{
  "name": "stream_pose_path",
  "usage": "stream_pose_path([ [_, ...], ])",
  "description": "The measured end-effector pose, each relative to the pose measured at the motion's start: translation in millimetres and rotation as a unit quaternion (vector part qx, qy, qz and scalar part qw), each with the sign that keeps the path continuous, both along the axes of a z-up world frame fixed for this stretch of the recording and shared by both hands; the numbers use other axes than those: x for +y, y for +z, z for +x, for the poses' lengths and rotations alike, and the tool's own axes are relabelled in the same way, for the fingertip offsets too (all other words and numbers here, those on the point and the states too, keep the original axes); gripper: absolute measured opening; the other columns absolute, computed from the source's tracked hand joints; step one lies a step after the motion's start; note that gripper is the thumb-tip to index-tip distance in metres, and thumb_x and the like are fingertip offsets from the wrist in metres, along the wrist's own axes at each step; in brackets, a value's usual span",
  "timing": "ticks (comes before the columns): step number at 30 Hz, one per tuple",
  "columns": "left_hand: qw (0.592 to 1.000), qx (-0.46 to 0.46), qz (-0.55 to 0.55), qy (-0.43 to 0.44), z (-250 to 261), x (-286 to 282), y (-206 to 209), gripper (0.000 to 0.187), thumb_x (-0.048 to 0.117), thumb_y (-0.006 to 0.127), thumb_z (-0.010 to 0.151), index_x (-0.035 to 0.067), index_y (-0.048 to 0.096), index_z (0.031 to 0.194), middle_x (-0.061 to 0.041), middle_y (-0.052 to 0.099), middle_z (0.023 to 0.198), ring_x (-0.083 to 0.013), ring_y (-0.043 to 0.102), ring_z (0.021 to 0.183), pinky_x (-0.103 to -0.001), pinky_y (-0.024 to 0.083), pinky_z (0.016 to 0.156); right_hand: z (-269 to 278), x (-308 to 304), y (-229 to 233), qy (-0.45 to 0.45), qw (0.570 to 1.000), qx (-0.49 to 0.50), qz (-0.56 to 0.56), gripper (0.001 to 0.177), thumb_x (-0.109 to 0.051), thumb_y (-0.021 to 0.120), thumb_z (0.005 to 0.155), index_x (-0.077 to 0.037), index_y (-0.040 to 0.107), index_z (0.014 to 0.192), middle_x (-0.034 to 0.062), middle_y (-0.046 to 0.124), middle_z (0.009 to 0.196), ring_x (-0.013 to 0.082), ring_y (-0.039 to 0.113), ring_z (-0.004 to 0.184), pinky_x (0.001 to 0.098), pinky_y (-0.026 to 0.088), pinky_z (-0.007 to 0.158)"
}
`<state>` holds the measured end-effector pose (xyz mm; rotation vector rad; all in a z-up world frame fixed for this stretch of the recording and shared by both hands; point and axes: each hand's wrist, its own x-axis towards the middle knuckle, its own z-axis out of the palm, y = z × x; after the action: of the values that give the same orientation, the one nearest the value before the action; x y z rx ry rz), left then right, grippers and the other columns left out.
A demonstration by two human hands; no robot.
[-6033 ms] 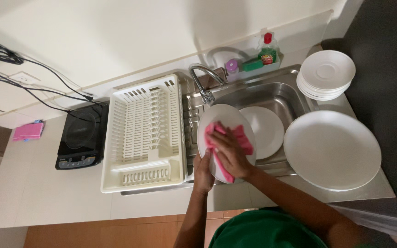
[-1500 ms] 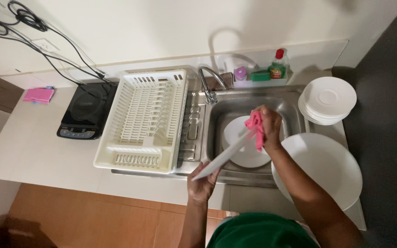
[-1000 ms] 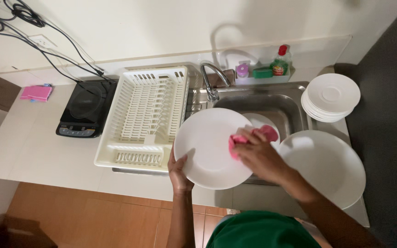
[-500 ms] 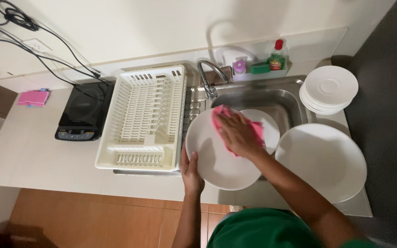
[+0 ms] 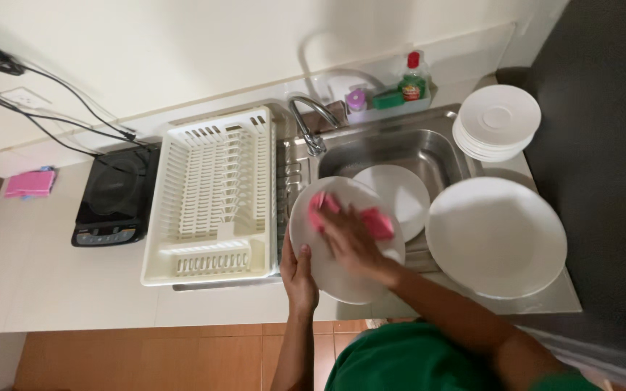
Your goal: The person cleans a plate by hand using a cloth.
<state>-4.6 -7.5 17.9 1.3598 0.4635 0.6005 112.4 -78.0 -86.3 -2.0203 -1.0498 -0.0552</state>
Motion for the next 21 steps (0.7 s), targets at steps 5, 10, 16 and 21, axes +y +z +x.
stream_pose_path([
  [5,0.996,-0.010,-0.079,0.027,-9.3,24.5,-10.5,0.060,0.003,0.051,0.097,0.006,0.039,0.156,-0.022,0.061,0.134,-0.0270,0.063,0.112,-0.044,0.057,0.090,33.8,-31.4,-7.1,-0.156,0.983,0.016,-0.092,0.064,-0.022,0.052,0.098,-0.028,0.039,0.160,0.0066,0.051,0.154,0.0407,0.047,0.135,0.0591,0.042,0.098],
  [10,0.996,0.007,-0.063,0.057,-15.1,51.7,4.9,0.057,0.005,0.052,0.096,0.005,0.044,0.152,-0.033,0.062,0.129,-0.0385,0.069,0.102,-0.049,0.062,0.077,37.2,-53.7,-34.6,-0.222,0.960,0.123,0.117,0.050,-0.003,0.058,0.095,-0.009,0.058,0.145,0.0210,0.067,0.124,0.0471,0.063,0.114,0.0566,0.052,0.092],
  [16,0.983,-0.042,-0.107,0.142,-17.5,104.9,-10.6,0.059,0.008,0.056,0.093,0.009,0.046,0.151,-0.028,0.063,0.123,-0.0372,0.071,0.096,-0.051,0.063,0.073,-14.3,-79.2,-48.9,-0.305,0.877,0.321,0.189,0.041,-0.036,0.068,0.100,-0.020,0.067,0.138,0.0135,0.075,0.094,0.0273,0.072,0.086,0.0414,0.053,0.072],
  [21,0.983,-0.055,-0.139,0.105,-13.2,114.5,-25.6,0.057,0.008,0.054,0.093,0.007,0.047,0.150,-0.030,0.064,0.120,-0.0396,0.071,0.099,-0.054,0.062,0.077,-64.4,-84.1,-66.3,-0.143,0.933,0.293,0.154,0.028,-0.033,0.060,0.100,-0.013,0.070,0.117,0.0091,0.072,0.077,0.0245,0.072,0.064,0.0419,0.056,0.067],
])
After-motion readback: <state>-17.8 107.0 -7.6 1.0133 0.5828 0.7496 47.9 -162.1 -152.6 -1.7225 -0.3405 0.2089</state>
